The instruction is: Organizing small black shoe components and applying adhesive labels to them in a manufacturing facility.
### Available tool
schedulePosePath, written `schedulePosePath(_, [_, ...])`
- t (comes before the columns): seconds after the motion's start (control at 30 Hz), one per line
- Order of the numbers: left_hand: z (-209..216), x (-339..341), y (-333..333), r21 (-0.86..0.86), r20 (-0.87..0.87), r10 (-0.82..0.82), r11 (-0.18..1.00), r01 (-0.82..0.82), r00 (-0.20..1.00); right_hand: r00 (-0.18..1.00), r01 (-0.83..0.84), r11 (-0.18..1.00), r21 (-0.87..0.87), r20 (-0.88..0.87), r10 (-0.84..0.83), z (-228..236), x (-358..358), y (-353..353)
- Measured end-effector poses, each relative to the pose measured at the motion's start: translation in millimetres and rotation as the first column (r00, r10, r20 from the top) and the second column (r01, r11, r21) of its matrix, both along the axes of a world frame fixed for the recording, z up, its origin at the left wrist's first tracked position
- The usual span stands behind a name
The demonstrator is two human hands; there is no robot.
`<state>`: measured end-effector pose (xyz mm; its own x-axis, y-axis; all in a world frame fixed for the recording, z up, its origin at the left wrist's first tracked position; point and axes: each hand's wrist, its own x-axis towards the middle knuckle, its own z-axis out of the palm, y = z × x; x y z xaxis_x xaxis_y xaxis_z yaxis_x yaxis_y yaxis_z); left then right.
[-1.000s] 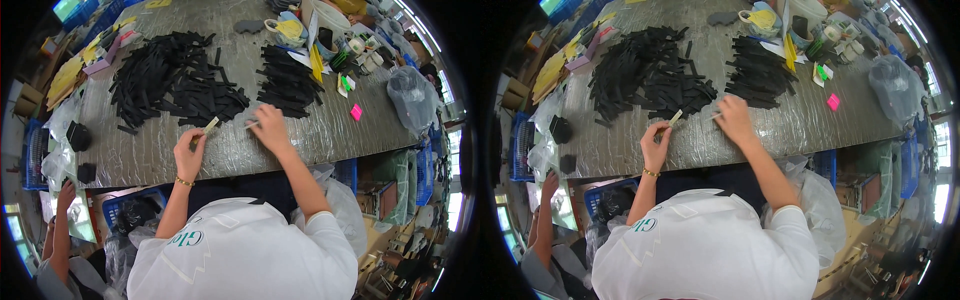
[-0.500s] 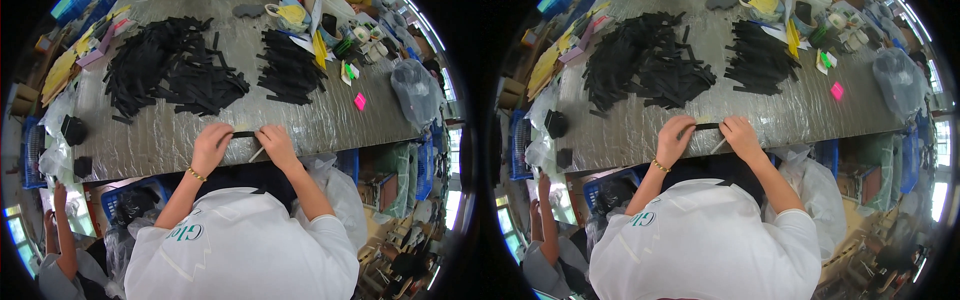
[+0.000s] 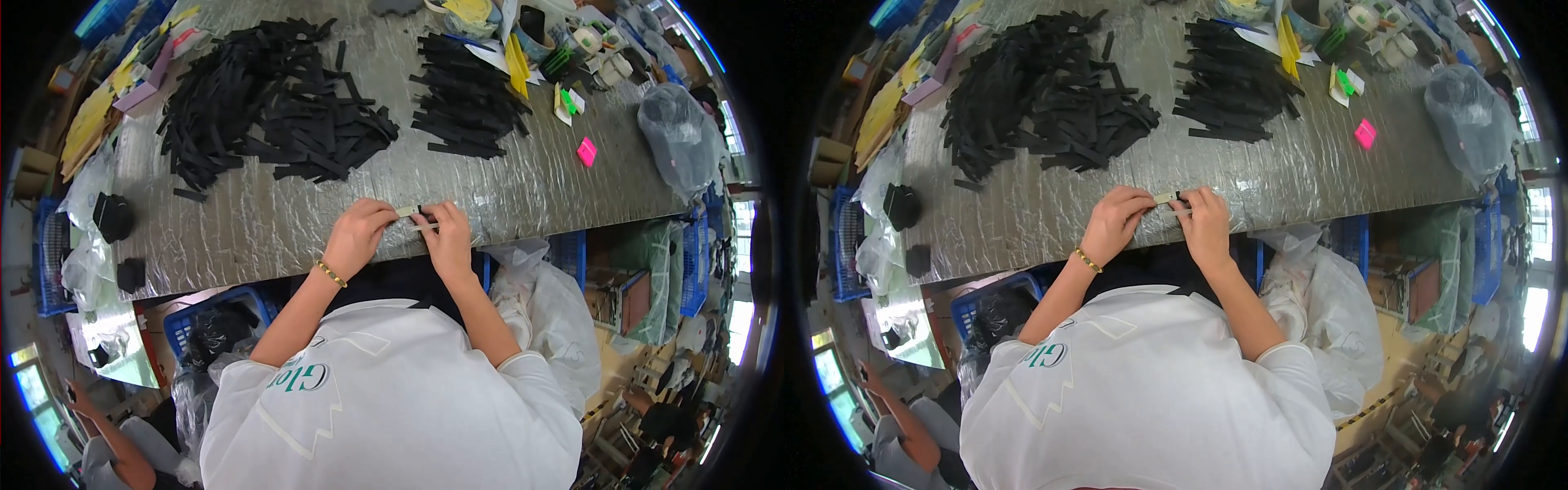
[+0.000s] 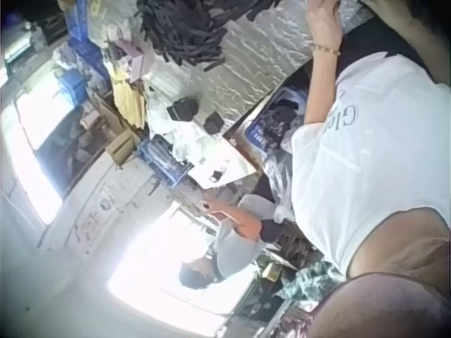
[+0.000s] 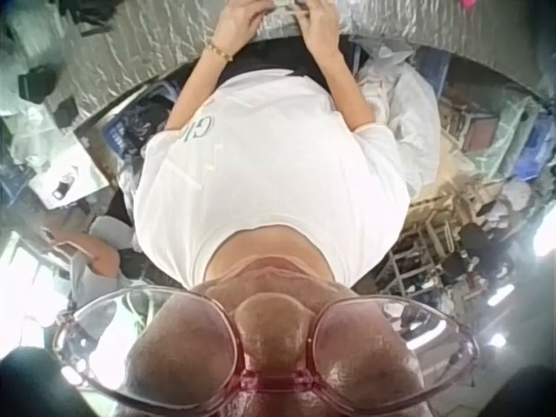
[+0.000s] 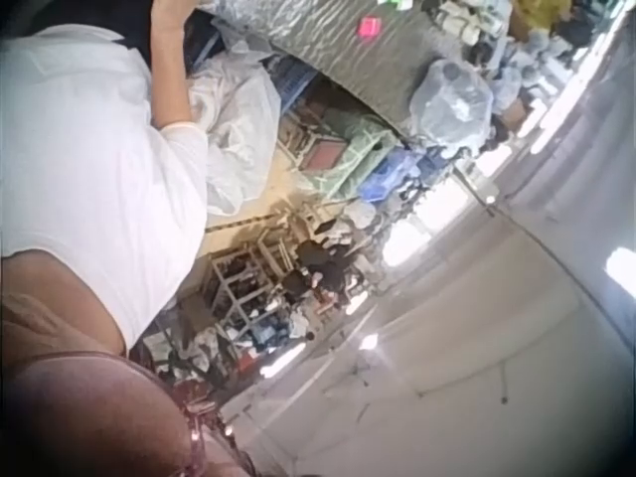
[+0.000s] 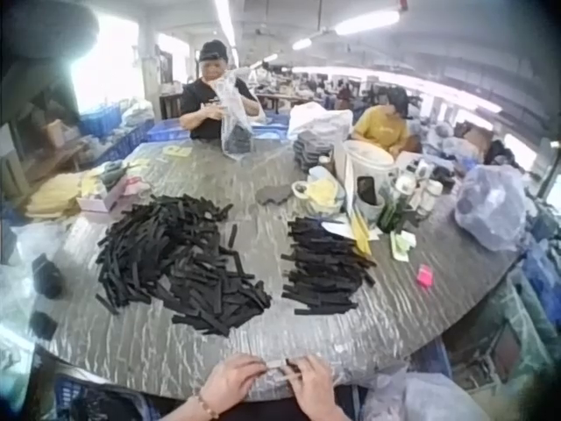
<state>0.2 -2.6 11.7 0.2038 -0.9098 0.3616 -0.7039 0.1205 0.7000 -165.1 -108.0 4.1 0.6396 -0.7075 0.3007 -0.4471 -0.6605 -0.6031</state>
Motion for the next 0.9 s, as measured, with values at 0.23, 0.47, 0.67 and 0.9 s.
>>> schedulePosePath(0.23, [0,-6,-4,0.01,0.062,0.015,1.0,-0.015,0.998,0.992,0.106,0.973,0.203,0.051,-0.119,-2,1,5])
schedulePosePath(0.47, [-4,-11,-9,-0.041,0.17,0.039,0.999,-0.033,0.985,0.993,0.054,0.943,0.328,0.085,-0.087,17,-2,-5])
schedulePosePath(0.67, [1,-12,-12,-0.003,0.261,-0.004,1.0,0.004,0.965,0.852,-0.101,0.772,0.628,0.455,-0.259,16,-7,-32])
schedulePosePath(0.9, [1,-12,-10,0.004,0.29,0.005,1.0,-0.006,0.957,0.986,-0.044,0.833,0.551,0.156,-0.052,24,-6,-26])
